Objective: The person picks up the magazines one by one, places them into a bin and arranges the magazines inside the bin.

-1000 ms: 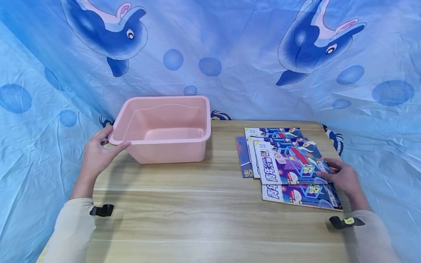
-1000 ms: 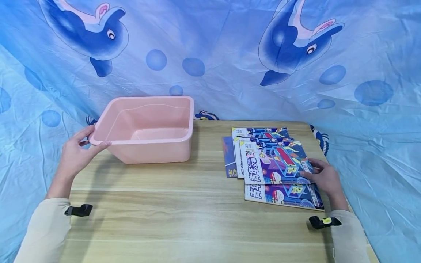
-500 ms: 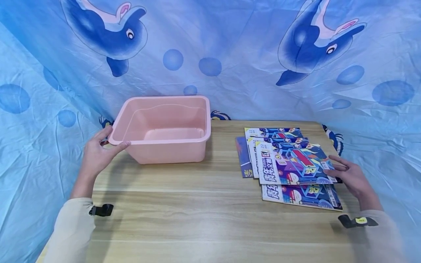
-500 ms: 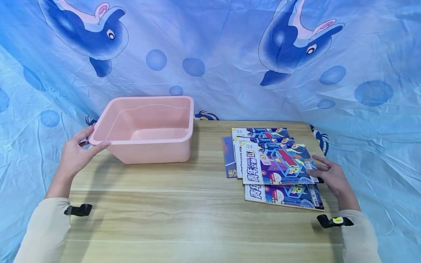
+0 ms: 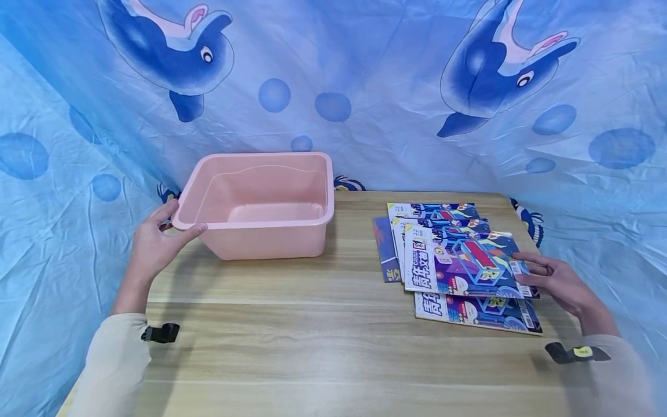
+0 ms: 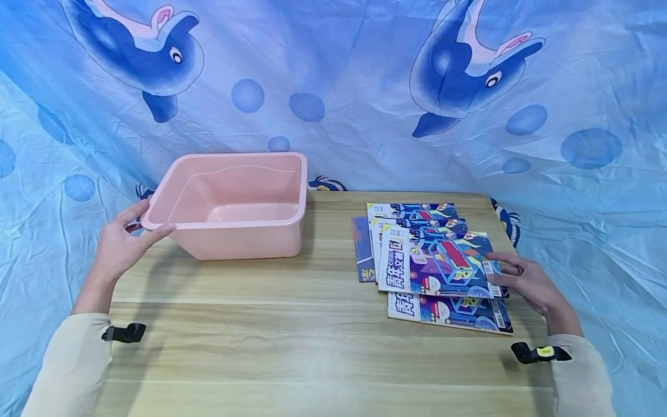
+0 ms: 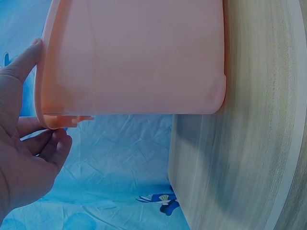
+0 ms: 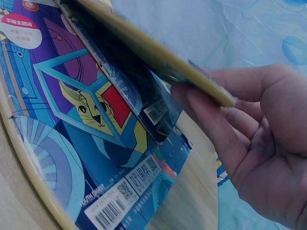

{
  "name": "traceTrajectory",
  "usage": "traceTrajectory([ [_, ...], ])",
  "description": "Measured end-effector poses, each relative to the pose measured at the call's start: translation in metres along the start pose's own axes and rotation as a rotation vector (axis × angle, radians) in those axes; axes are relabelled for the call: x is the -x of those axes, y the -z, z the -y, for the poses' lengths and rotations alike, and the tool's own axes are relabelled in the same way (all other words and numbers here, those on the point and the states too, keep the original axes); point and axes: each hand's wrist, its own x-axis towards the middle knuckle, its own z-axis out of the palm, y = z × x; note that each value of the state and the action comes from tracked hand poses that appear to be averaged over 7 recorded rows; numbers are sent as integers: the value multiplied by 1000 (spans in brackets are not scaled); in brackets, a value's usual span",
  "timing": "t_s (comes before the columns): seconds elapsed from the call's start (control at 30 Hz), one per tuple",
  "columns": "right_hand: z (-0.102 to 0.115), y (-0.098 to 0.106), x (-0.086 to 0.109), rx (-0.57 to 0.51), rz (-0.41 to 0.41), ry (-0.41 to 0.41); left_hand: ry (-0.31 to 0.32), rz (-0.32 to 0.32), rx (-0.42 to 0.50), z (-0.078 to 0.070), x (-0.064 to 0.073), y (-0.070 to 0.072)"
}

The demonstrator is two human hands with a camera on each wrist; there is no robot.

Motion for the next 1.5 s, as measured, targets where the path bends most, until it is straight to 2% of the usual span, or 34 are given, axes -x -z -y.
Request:
traceTrajectory([
  [0.1, 1, 2, 1, 23, 18, 1, 6, 4, 1, 0, 0, 1],
  [0.3, 3, 7, 4, 48, -17, 28, 19, 17, -19, 2, 0, 1],
  [0.4, 3, 9, 7, -25, -38, 82, 13, 14, -25, 3, -1, 1],
  [0.57, 8, 11, 11, -257, -29, 199, 18, 16, -27, 4, -1, 2],
  [0.73, 21, 13, 11, -455, -7, 202, 29, 26, -30, 2, -2, 3],
  [1.03, 52, 14, 12, -555, -57, 193, 13, 26, -21, 2, -4, 3],
  [1.17, 68, 13, 12, -542, -80, 172, 14, 26, -30, 3, -5, 4],
  [1.5, 116, 5, 11, -681, -82, 308, 9, 24, -29, 3, -7, 4],
])
